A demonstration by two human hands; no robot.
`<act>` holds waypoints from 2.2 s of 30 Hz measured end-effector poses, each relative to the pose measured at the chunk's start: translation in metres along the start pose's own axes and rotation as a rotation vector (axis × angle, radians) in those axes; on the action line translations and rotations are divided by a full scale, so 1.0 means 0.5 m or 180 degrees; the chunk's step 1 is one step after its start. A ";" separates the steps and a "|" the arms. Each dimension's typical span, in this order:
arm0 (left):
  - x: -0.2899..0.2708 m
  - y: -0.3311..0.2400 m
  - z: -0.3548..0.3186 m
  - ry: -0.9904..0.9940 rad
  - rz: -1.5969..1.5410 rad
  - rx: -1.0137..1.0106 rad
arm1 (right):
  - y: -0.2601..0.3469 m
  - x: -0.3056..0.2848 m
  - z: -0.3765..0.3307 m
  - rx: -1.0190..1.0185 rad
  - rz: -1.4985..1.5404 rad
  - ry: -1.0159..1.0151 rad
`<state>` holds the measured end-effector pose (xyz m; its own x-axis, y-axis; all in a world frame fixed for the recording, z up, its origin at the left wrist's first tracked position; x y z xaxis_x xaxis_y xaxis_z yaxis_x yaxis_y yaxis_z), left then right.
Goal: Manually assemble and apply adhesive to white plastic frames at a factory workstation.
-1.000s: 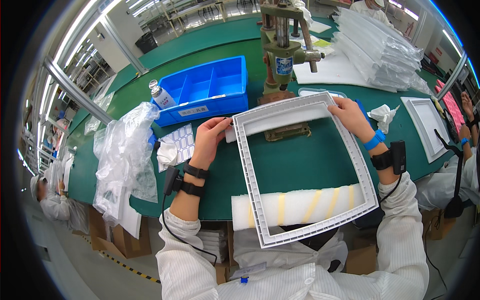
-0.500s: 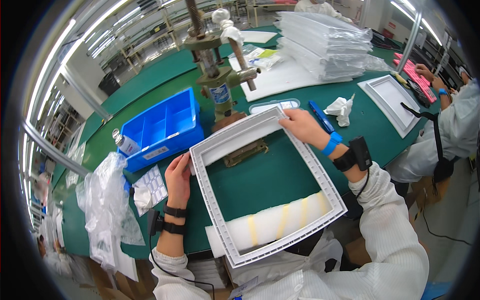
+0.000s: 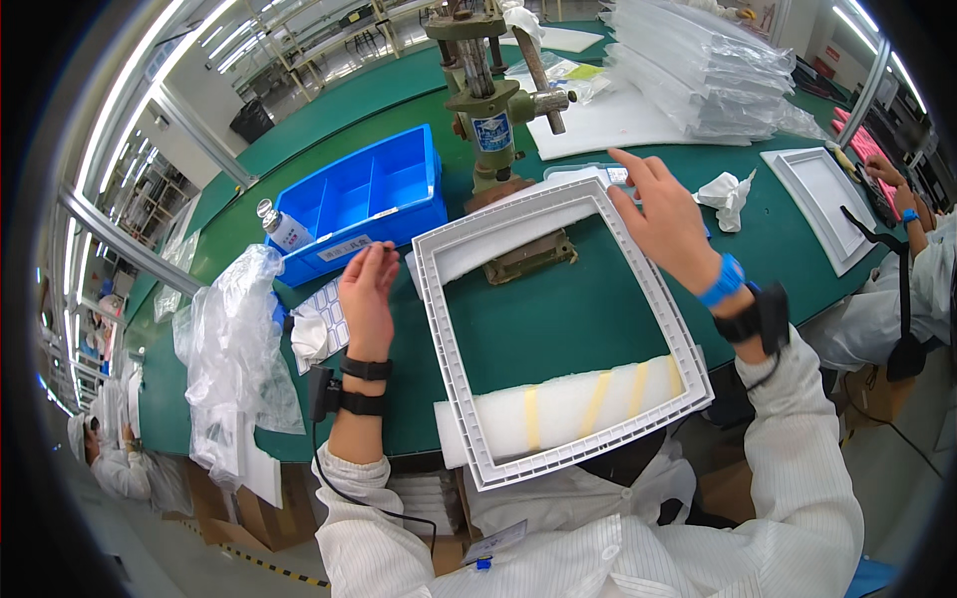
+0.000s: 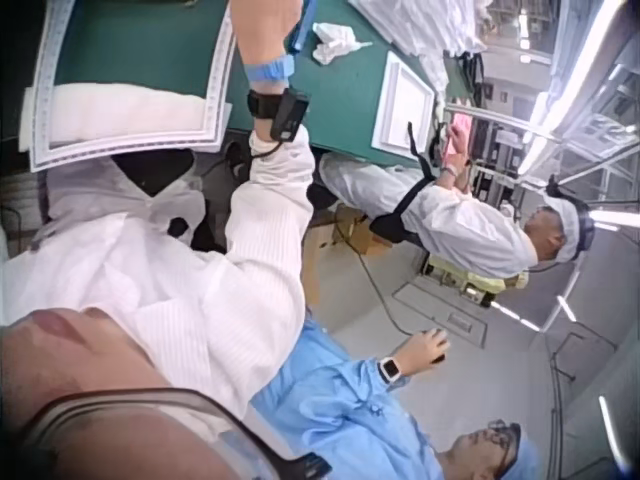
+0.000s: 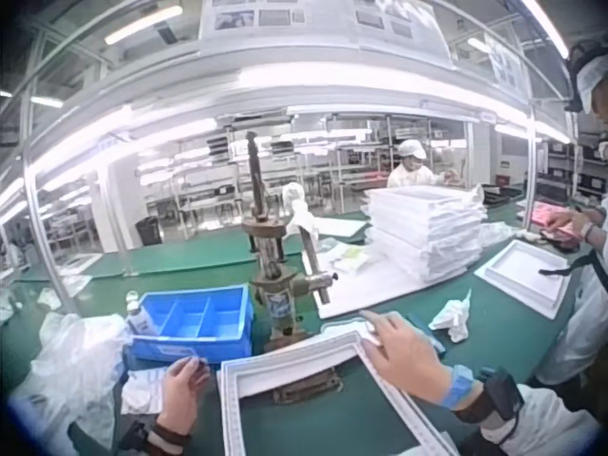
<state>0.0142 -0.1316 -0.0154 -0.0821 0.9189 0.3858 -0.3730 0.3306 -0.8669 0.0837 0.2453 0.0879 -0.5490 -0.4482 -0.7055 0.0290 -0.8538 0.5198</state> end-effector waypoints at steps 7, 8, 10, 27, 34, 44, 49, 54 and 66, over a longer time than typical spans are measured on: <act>0.081 -0.085 0.029 0.0281 0.0174 0.0525 | 0.229 -0.180 -0.259 -0.2606 0.3217 0.3025; 0.103 -0.088 0.030 0.0460 0.0129 0.0471 | 0.246 -0.181 -0.269 -0.2448 0.3324 0.3031; 0.146 -0.085 0.033 0.0798 0.0167 0.0397 | 0.273 -0.189 -0.277 -0.2650 0.4025 0.3132; 0.300 0.033 0.060 0.1876 0.1845 0.0441 | 0.118 -0.115 0.158 -0.0818 0.3129 0.0696; 0.302 0.041 0.058 0.1937 0.2039 0.0513 | 0.152 0.019 0.468 -0.0053 0.2904 -0.0093; 0.307 0.049 0.055 0.1915 0.2367 0.0796 | 0.209 0.127 0.551 0.0199 0.2290 0.0247; 0.305 0.050 0.048 0.1925 0.2344 0.0709 | 0.244 0.112 0.543 -0.3062 -0.0887 -0.1348; 0.305 0.047 0.048 0.1899 0.2500 0.0822 | 0.236 0.040 0.490 -0.0539 0.4075 0.0677; 0.307 0.045 0.044 0.1921 0.2581 0.0862 | 0.163 -0.084 0.125 -0.1445 0.4003 0.0075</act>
<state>-0.0272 0.0122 0.0311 0.0469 0.8231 -0.5660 -0.6129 -0.4237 -0.6669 0.0571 0.2111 0.1899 0.0701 -0.9902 0.1209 0.7768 0.1302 0.6161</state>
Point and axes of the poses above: each hand's wrist, its own z-axis towards the middle knuckle, its own x-axis out of the palm, y = z × x, the point moved 4 cm from there along z, towards the middle knuckle, and after that the axes turned 15 degrees about x, right-handed, at the moved point
